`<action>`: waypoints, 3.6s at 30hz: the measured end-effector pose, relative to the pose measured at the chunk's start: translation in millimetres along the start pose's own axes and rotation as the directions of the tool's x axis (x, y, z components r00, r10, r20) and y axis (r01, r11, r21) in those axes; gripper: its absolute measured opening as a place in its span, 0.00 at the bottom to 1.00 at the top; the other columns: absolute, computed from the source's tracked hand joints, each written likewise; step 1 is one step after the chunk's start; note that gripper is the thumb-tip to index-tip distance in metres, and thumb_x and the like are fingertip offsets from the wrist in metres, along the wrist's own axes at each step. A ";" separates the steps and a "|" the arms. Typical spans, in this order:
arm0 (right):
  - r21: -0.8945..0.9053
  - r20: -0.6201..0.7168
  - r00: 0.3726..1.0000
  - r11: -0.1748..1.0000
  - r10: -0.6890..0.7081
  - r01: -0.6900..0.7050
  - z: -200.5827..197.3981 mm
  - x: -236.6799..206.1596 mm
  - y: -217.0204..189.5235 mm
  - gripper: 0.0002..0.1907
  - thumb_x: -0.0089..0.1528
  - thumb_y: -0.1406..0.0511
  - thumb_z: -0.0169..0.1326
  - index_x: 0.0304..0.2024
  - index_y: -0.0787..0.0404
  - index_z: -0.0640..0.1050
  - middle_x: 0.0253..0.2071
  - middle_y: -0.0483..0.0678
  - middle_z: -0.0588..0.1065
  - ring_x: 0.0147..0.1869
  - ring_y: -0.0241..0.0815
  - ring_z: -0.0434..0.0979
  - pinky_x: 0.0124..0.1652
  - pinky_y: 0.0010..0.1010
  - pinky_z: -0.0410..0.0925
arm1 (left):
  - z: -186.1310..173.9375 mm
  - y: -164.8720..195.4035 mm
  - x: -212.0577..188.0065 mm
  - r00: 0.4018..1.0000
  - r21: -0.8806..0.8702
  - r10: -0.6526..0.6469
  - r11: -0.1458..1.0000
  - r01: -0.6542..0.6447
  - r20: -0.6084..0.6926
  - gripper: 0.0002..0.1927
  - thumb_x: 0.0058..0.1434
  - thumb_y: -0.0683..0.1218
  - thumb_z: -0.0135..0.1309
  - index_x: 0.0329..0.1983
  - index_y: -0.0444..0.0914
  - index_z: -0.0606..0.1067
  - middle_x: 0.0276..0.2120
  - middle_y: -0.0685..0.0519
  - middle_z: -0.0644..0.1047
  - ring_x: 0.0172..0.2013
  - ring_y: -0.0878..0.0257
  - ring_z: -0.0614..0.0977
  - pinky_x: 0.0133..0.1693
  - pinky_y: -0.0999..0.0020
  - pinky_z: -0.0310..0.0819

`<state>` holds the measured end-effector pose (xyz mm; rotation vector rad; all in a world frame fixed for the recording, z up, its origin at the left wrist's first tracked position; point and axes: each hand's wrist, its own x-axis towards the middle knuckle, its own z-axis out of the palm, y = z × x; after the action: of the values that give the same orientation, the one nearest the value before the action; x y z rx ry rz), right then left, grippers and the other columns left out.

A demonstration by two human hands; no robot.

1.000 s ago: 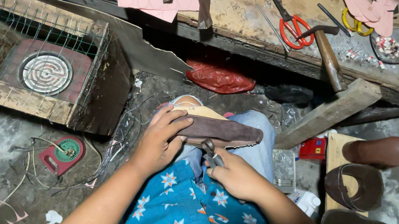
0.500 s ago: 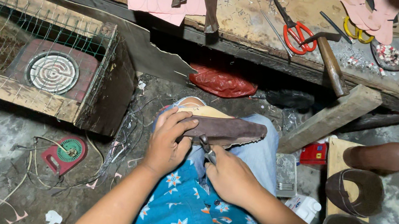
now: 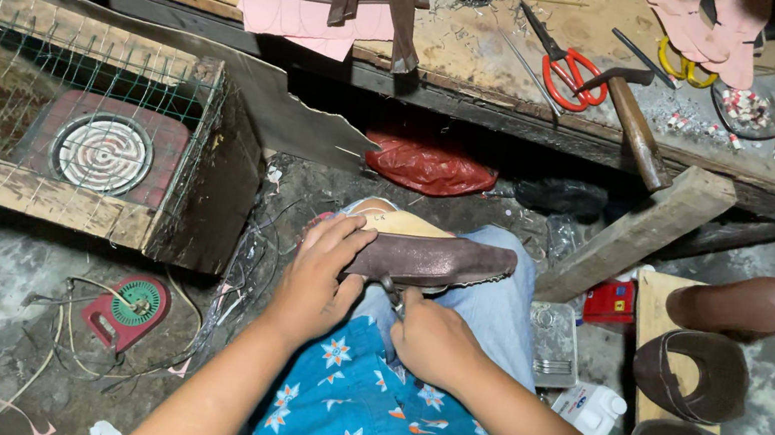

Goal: The person uses pliers and a curved metal tool to trim and shape the edges of a slipper sole. They repeatedly adjust the slipper, cut small sections, and smooth the edges while seated on the floor.

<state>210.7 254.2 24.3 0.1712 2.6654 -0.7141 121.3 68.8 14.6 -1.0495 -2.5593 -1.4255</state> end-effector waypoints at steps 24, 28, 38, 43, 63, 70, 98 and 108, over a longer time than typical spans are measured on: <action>0.125 -0.038 0.984 0.977 -0.171 0.175 -11.4 -19.1 16.6 0.21 0.59 0.65 0.52 0.53 0.67 0.71 0.45 0.64 0.77 0.51 0.65 0.76 0.49 0.51 0.67 | 10.6 1.0 59.2 0.800 0.616 -0.289 0.778 -0.124 0.526 0.16 0.66 0.43 0.47 0.53 0.29 0.74 0.43 0.38 0.81 0.44 0.46 0.85 0.45 0.50 0.79; 0.116 -0.329 0.943 0.989 -0.053 0.096 -31.8 -11.1 27.2 0.19 0.60 0.63 0.56 0.51 0.63 0.73 0.46 0.62 0.75 0.51 0.64 0.75 0.49 0.49 0.68 | 10.9 3.0 60.4 0.837 0.642 -0.248 0.751 -0.152 0.487 0.17 0.61 0.42 0.48 0.51 0.28 0.74 0.44 0.37 0.80 0.44 0.44 0.84 0.46 0.49 0.77; 0.244 -0.525 0.846 0.969 0.090 0.049 -68.8 5.7 87.1 0.34 0.47 0.61 0.71 0.53 0.63 0.73 0.46 0.58 0.77 0.52 0.53 0.77 0.51 0.40 0.69 | 9.4 -0.4 3.4 0.934 -0.675 -0.357 0.683 0.277 0.023 0.49 0.54 0.44 0.66 0.73 0.31 0.51 0.63 0.41 0.70 0.61 0.55 0.74 0.61 0.62 0.66; 0.532 -0.321 0.880 0.835 0.350 -0.139 -46.8 -15.8 63.0 0.30 0.48 0.59 0.72 0.46 0.62 0.73 0.35 0.52 0.78 0.38 0.44 0.77 0.42 0.36 0.71 | 13.7 2.0 13.2 0.910 -0.849 -0.412 0.465 0.251 0.044 0.45 0.56 0.42 0.61 0.75 0.35 0.53 0.62 0.46 0.70 0.60 0.59 0.73 0.61 0.63 0.66; 0.071 -0.179 0.983 0.997 0.040 -0.028 -61.3 -49.7 98.0 0.27 0.61 0.58 0.53 0.58 0.67 0.69 0.52 0.65 0.75 0.59 0.64 0.74 0.55 0.49 0.66 | 58.7 46.2 75.5 0.966 0.102 0.014 0.994 -0.042 0.259 0.23 0.54 0.50 0.61 0.53 0.37 0.80 0.46 0.44 0.79 0.45 0.45 0.79 0.46 0.54 0.73; 0.047 -0.108 0.986 0.991 0.129 -0.125 -62.7 -47.1 78.6 0.25 0.61 0.58 0.52 0.56 0.65 0.69 0.55 0.63 0.74 0.61 0.62 0.73 0.57 0.49 0.66 | 68.4 64.0 51.7 0.997 0.129 0.044 0.990 -0.052 0.066 0.17 0.61 0.50 0.59 0.49 0.37 0.82 0.45 0.48 0.80 0.45 0.48 0.79 0.46 0.54 0.72; -0.056 -0.246 0.953 0.979 0.177 -0.196 -25.1 -23.7 75.6 0.12 0.61 0.64 0.50 0.40 0.69 0.70 0.33 0.64 0.78 0.40 0.67 0.80 0.42 0.56 0.70 | 61.5 42.7 69.4 0.953 0.218 0.185 0.946 -0.239 0.240 0.24 0.51 0.46 0.61 0.51 0.33 0.78 0.47 0.44 0.80 0.43 0.46 0.78 0.48 0.55 0.72; -0.031 -0.264 0.952 0.985 0.155 -0.169 -31.4 -48.2 68.1 0.13 0.61 0.64 0.49 0.42 0.68 0.70 0.30 0.64 0.78 0.38 0.67 0.79 0.41 0.56 0.70 | 64.9 45.5 67.0 0.943 0.268 0.144 0.936 -0.228 0.300 0.23 0.54 0.48 0.60 0.53 0.35 0.76 0.45 0.45 0.79 0.42 0.47 0.79 0.44 0.55 0.75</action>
<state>259.3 327.9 36.9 0.4956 2.8715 -0.6036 113.9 170.7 33.2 -1.4768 -2.6486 -0.8617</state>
